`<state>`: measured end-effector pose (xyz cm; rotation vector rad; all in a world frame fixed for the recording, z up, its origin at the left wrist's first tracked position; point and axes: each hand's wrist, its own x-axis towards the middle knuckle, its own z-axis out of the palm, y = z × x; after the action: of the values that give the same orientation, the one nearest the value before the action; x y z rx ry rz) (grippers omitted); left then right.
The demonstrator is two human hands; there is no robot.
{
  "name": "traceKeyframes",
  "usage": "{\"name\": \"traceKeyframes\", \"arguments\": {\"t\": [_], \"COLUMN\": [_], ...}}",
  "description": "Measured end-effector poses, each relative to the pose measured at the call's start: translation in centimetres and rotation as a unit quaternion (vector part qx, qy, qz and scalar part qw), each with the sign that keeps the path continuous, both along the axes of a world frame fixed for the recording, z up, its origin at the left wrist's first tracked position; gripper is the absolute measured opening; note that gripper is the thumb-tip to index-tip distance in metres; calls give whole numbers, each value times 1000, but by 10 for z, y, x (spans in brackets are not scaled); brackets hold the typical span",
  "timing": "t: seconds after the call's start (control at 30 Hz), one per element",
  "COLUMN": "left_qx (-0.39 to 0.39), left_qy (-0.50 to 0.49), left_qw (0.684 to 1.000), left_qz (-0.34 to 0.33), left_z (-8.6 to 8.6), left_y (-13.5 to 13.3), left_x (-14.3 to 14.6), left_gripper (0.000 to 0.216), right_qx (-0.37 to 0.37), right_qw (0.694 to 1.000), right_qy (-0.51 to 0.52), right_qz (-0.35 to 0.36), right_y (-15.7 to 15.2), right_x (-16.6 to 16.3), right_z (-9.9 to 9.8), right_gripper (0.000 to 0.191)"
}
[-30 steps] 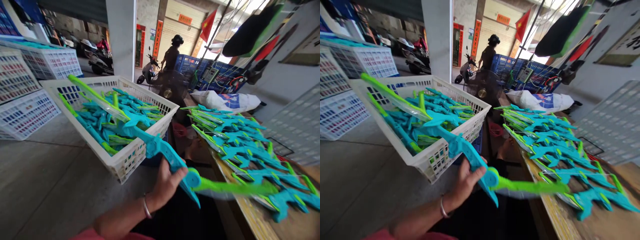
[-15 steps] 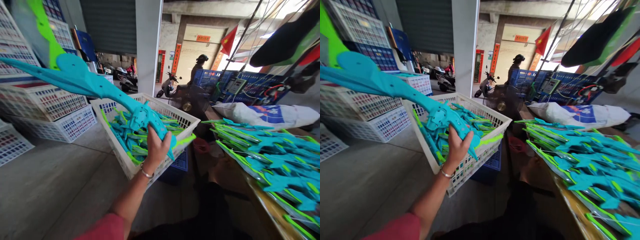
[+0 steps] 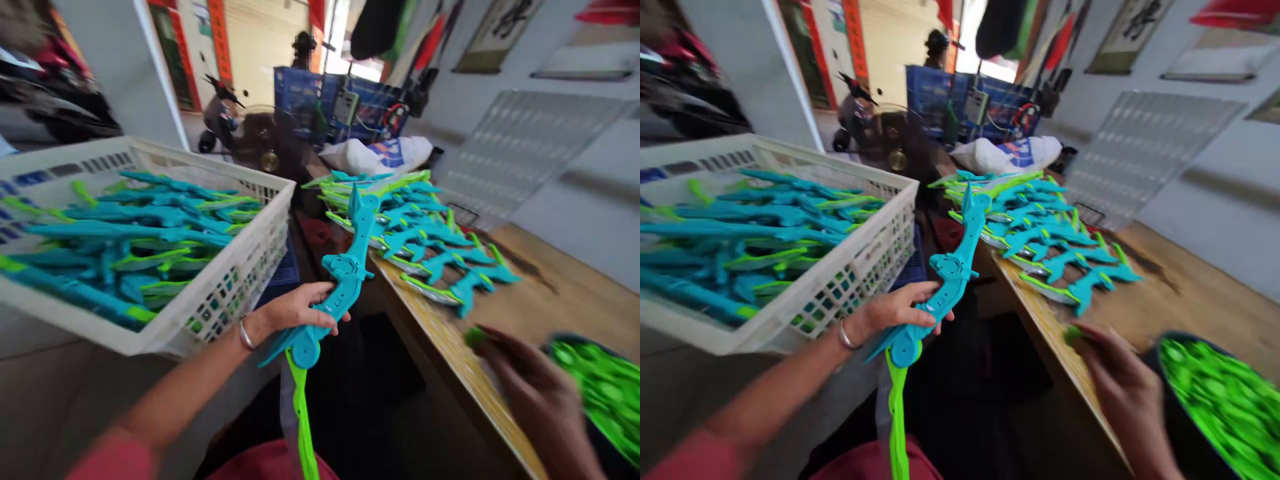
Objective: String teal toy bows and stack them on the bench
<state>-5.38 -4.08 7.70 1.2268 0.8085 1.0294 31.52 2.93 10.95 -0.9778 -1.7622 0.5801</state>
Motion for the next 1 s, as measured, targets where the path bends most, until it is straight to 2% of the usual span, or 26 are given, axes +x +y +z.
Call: {"name": "traceKeyframes", "arguments": {"t": [0.1,0.2,0.33,0.43,0.57,0.67,0.73,0.8,0.87,0.93,1.0], "left_qx": [-43,-45,40,123,212,315,354,348,318,297,302], "left_qy": [29,57,125,254,391,431,454,454,431,419,427], "left_qw": [994,987,982,949,879,831,804,808,835,851,848], "left_qz": [-101,-141,-133,-144,-171,-158,-149,-144,-129,-106,-92], "left_z": [-16,-19,-11,-9,-27,-49,-61,-70,-73,-72,-70], "left_y": [29,51,80,91,78,56,41,29,21,18,19], "left_x": [15,23,26,31,42,49,51,53,56,60,63], "left_gripper": [43,40,28,24,23,13,17,18,20,23,25], "right_qx": [-31,-42,-76,-119,-137,-153,-178,-214,-257,-293,-306], "right_qw": [995,992,993,991,989,985,981,975,965,955,952], "right_qy": [-50,-36,-17,-7,-31,-50,-58,-59,-51,-39,-34], "right_qz": [85,115,90,65,55,65,47,9,-17,-16,-1], "right_y": [-32,-56,-82,-102,-129,-141,-141,-136,-128,-118,-108], "right_x": [-21,-51,-58,-49,-44,-48,-51,-52,-54,-57,-61], "right_z": [-9,-19,-33,-38,-36,-36,-43,-58,-76,-92,-102], "right_gripper": [20,14,17,18,28,31,25,15,6,6,6]}}
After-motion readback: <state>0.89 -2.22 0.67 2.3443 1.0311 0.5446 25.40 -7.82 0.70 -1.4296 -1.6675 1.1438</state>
